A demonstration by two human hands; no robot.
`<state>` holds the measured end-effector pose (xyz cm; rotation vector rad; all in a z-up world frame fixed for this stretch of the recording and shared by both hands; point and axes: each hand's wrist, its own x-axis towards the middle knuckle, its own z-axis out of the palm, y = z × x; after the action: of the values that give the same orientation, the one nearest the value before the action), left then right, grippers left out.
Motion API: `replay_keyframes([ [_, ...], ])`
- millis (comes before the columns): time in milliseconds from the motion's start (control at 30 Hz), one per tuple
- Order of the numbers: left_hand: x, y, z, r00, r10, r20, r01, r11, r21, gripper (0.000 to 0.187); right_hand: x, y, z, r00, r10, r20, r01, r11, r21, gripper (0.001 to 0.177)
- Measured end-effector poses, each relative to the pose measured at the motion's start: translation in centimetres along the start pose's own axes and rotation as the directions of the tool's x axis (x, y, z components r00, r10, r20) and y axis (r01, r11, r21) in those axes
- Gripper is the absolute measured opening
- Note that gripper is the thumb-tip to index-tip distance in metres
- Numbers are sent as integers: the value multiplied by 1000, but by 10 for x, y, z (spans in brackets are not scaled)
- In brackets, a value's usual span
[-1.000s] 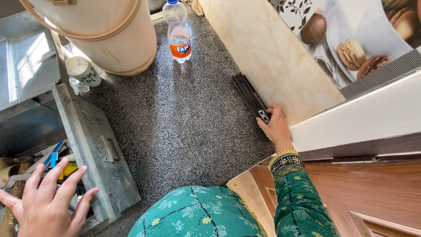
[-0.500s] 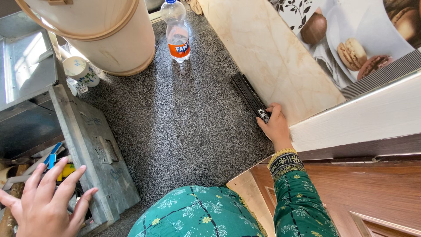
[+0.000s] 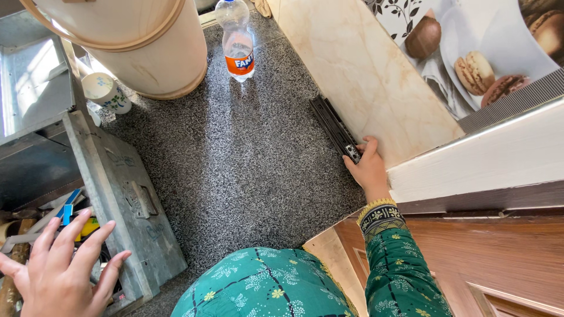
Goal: The person opens a metal toolbox labeled TOOL BOX and removes several items one by one, placing them on the countertop. They handle metal brackets, a hammer, and other small hardware pieces, setting them aside in a line.
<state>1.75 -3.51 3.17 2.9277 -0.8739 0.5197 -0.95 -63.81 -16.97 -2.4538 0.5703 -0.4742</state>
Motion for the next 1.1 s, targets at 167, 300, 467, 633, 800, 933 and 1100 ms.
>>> replay_keyframes([
  [167, -13, -4, 8, 999, -45, 7, 45, 999, 28, 53, -5, -14, -2, 999, -38, -11, 37, 999, -28, 78],
  [300, -16, -4, 6, 997, -72, 10, 71, 997, 37, 52, -16, -39, -7, 987, -143, -67, 131, 978, -162, 88],
  [467, -17, 1, -11, 993, -112, -26, 111, 993, -43, 53, -39, -99, -17, 954, -283, -105, 261, 948, -184, 90],
  [633, -25, 6, -33, 977, -212, -9, 210, 972, -107, 49, -71, -180, -16, 887, -443, -128, 435, 896, -87, 84],
  [800, -42, -4, -47, 968, -252, -7, 249, 961, -116, 51, -102, -251, -14, 839, -534, -102, 538, 842, 24, 79],
  [933, -67, -23, -54, 957, -289, -1, 287, 951, -117, 49, -129, -298, -9, 812, -578, -82, 584, 806, 99, 75],
  [1100, -105, -59, -60, 948, -320, -12, 315, 940, -128, 49, -160, -350, 2, 788, -611, -74, 613, 768, 184, 71],
])
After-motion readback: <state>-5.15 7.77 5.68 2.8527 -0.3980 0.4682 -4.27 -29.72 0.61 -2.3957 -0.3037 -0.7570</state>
